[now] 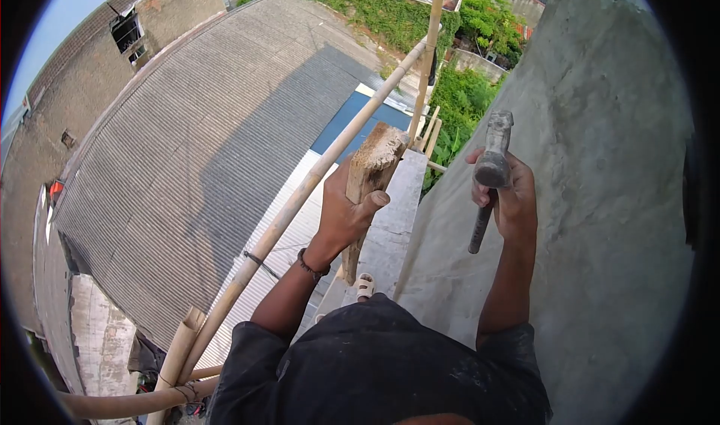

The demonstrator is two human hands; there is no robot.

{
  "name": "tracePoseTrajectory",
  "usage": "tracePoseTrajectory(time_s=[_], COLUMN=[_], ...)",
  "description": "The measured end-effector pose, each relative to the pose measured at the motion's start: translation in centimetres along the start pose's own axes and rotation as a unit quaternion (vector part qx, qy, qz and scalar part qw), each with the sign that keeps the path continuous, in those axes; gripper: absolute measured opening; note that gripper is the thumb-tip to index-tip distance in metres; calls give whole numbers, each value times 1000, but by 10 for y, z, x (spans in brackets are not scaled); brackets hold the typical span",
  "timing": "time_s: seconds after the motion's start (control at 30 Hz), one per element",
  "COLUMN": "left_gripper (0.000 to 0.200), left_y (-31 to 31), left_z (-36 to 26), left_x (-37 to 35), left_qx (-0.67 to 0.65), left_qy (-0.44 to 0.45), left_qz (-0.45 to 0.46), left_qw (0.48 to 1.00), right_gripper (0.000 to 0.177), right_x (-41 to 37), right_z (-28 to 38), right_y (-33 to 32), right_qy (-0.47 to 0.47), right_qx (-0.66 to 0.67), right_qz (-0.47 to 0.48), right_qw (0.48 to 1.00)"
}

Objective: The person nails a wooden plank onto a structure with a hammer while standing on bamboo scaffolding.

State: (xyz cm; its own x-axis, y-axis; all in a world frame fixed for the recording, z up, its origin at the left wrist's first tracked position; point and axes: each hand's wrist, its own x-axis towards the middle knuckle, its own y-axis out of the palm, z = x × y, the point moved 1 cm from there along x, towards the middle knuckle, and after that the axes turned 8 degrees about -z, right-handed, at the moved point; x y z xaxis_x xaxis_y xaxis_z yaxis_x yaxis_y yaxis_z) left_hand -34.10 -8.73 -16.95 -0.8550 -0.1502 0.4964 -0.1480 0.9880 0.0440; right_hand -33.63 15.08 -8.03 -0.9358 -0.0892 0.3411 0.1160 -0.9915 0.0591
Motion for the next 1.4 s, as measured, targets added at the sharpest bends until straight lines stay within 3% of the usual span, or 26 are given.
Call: tracePoseTrajectory(time_s=[0.07,0.17,0.23,0.27,0.33,0.4,0.47,0.5,0.53,0.63,0.7,0.73,0.8,0.87,0.93,1.0,1.03,1.07,1.13,1.17,1.27,1.3,1.33,1.4], left_gripper=[86,86,86,85,85,84,83,83,83,84,85,87,90,95,96,98,99,101,102,103,103,103,103,104], left_y=[-1,-4,-6,-7,-10,-14,-18,-20,-23,-38,-36,-37,-41,-45,-48,-54,-56,-57,-58,-58,-64,-65,-65,-63], left_z=[1,10,9,8,12,13,10,9,8,9,8,5,3,6,9,10,11,11,7,6,14,11,10,9], left_x=[-1,-2,-3,-3,-5,-6,-5,-6,-7,-10,-3,-2,-5,-4,-6,-5,-5,-5,-4,-4,-7,-9,-11,-6], left_qx=[-2,4,14,24,21,19,25,24,16,-3,-12,-16,-21,-15,-30,-43,-30,-18,-29,-39,-25,-14,-4,3], left_qy=[22,42,50,63,59,58,65,66,71,67,48,33,21,-12,-9,-11,-27,-43,-38,-33,-8,-19,-31,-33], left_qz=[-10,-22,-27,-27,-31,-37,-37,-39,-42,-35,-26,-20,-15,-19,-32,-49,-29,-8,-16,-21,-46,-27,-5,-2], left_qw=[1000,999,998,997,998,997,997,997,996,997,998,999,999,1000,999,998,999,999,999,998,999,999,999,999], right_gripper=[38,36,41,41,41,40,37,33,31,37,44,49,49,50,51,51,53,50,30,28,30,43,43,42], right_x=[-3,-1,-4,-7,-17,-20,-19,-15,-13,-7,0,3,1,5,9,7,5,4,8,7,7,2,-1,0], right_z=[-17,-28,-19,-6,30,39,51,44,40,33,52,54,54,35,34,50,47,47,52,45,52,56,51,61], right_y=[9,17,19,26,42,35,44,50,57,61,54,56,59,66,62,60,62,59,72,77,75,72,68,67], right_qy=[103,44,-111,-109,-143,-158,-248,-251,-208,-262,-229,-263,-299,-378,-366,-256,-263,-265,-392,-340,-333,-265,-275,-332], right_qx=[-31,-144,-169,-170,-166,-199,-392,-422,-431,-421,-352,-326,-385,-484,-483,-358,-261,-213,-467,-475,-468,-391,-259,-331], right_qz=[10,-14,-34,-30,-109,-82,-43,-1,28,47,-14,-38,18,92,97,54,-9,-3,98,156,155,87,36,65], right_qw=[994,989,979,979,970,964,885,871,877,867,907,907,873,784,789,896,929,941,786,796,804,877,925,881])
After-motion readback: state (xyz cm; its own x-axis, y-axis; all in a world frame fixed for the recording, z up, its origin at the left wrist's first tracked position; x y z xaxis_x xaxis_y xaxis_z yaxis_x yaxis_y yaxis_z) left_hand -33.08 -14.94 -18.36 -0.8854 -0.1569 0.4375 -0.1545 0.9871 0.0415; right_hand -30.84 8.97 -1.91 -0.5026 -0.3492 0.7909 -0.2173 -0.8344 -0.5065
